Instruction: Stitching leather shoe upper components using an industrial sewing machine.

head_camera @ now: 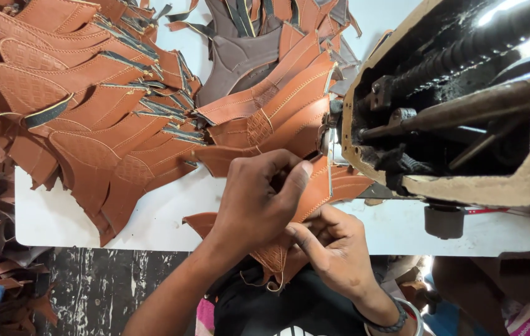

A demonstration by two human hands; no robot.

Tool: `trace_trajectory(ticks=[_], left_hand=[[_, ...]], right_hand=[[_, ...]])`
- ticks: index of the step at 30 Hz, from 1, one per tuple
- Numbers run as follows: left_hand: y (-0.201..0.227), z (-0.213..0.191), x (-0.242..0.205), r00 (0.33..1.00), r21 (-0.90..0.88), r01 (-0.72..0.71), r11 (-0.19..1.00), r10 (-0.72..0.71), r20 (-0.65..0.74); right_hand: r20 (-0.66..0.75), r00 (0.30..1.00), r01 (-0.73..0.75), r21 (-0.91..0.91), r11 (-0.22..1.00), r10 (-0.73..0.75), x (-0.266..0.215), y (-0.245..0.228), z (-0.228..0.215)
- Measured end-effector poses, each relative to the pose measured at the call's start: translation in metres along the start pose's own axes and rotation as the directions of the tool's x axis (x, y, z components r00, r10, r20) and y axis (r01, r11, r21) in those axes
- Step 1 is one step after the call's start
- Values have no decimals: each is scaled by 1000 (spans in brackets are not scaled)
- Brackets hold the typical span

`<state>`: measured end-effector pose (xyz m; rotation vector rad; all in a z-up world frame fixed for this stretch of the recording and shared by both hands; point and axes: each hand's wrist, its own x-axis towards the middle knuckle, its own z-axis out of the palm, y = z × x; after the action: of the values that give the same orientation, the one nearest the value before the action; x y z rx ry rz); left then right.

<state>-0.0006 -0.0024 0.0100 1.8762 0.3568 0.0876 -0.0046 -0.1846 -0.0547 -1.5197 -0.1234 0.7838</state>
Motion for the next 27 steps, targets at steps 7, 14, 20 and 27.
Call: trace_trajectory(ticks=[7, 14, 20, 27], left_hand=[[1, -3, 5, 999, 19, -35, 999, 35, -23], [0, -11, 10, 980, 99, -188, 977, 193, -51], [7, -16, 25, 940, 144, -326, 934, 337, -59], [3, -14, 43, 882, 278, -430, 859, 466, -75]], right_hand=[[-25, 999, 29, -31, 999, -30, 6, 2, 5], [-83, 995, 53, -45, 998, -56, 17, -2, 20], [-126, 984, 121, -35, 992, -124, 31, -13, 28], [-151, 973, 169, -67, 983, -177, 38, -27, 8]])
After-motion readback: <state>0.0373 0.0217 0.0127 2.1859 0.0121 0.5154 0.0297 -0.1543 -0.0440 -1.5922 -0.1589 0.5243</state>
